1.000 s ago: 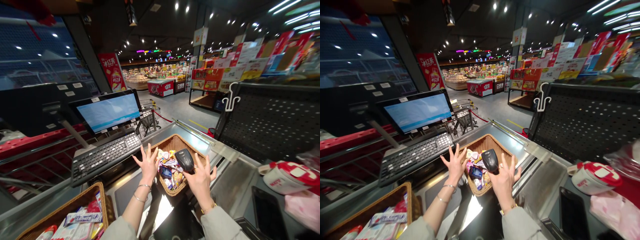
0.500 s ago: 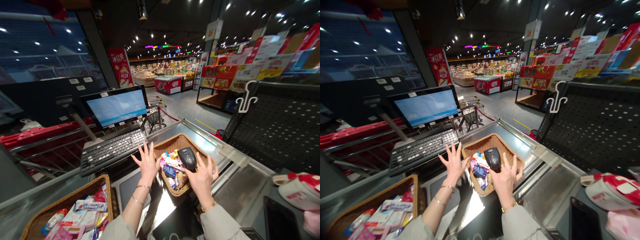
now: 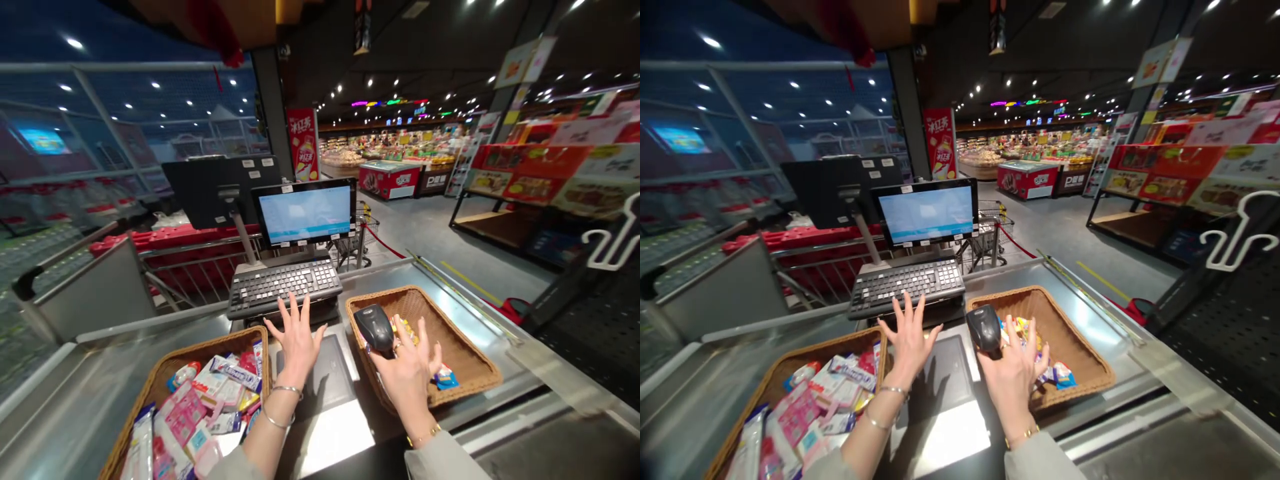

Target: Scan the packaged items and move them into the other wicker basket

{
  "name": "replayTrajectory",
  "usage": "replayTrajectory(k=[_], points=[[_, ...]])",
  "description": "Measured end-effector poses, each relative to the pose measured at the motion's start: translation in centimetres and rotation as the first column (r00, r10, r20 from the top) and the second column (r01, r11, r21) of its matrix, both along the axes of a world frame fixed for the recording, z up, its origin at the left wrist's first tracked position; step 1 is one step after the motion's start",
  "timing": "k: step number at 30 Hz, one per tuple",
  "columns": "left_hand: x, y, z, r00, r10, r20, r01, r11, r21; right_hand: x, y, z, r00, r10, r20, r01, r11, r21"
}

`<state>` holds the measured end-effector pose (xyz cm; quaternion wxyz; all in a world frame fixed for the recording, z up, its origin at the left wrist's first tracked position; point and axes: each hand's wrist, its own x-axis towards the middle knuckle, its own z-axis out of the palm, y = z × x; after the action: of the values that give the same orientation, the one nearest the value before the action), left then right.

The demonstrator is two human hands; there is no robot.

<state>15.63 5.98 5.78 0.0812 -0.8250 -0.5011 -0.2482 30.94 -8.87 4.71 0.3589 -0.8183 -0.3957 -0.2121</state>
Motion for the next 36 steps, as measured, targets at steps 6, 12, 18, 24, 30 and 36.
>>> replayTrajectory(k=[6,12,18,24,30,36], points=[[-3.9,0.2,-0.1,0.996,0.091,-0.016,-0.091,0.996,0.007,-2.4,1.8,0.3,0.998,0.063,0.025,-0.063,0.998,0.012],[-7.5,0.4,-0.6,0.982,0.185,-0.026,-0.185,0.983,0.011,-4.3,3.3,-0.5,0.984,0.164,0.066,-0.165,0.986,0.009],[-11.0,-0.3,-1.3,0.967,0.252,-0.048,-0.253,0.967,-0.026,-6.7,3.9,-0.3,0.972,0.233,-0.001,-0.233,0.971,-0.057],[-14.6,-1.4,-2.6,0.952,0.301,-0.052,-0.304,0.952,-0.047,-8.4,4.2,-0.6,0.947,0.322,-0.005,-0.322,0.945,-0.059],[-18.2,-2.5,-3.5,0.927,0.365,-0.087,-0.372,0.924,-0.088,-10.1,4.6,-1.0,0.924,0.383,0.006,-0.382,0.922,-0.070],[-21.2,-3.7,-4.3,0.887,0.438,-0.144,-0.456,0.880,-0.132,-11.2,5.1,-1.9,0.900,0.435,0.012,-0.432,0.897,-0.089]])
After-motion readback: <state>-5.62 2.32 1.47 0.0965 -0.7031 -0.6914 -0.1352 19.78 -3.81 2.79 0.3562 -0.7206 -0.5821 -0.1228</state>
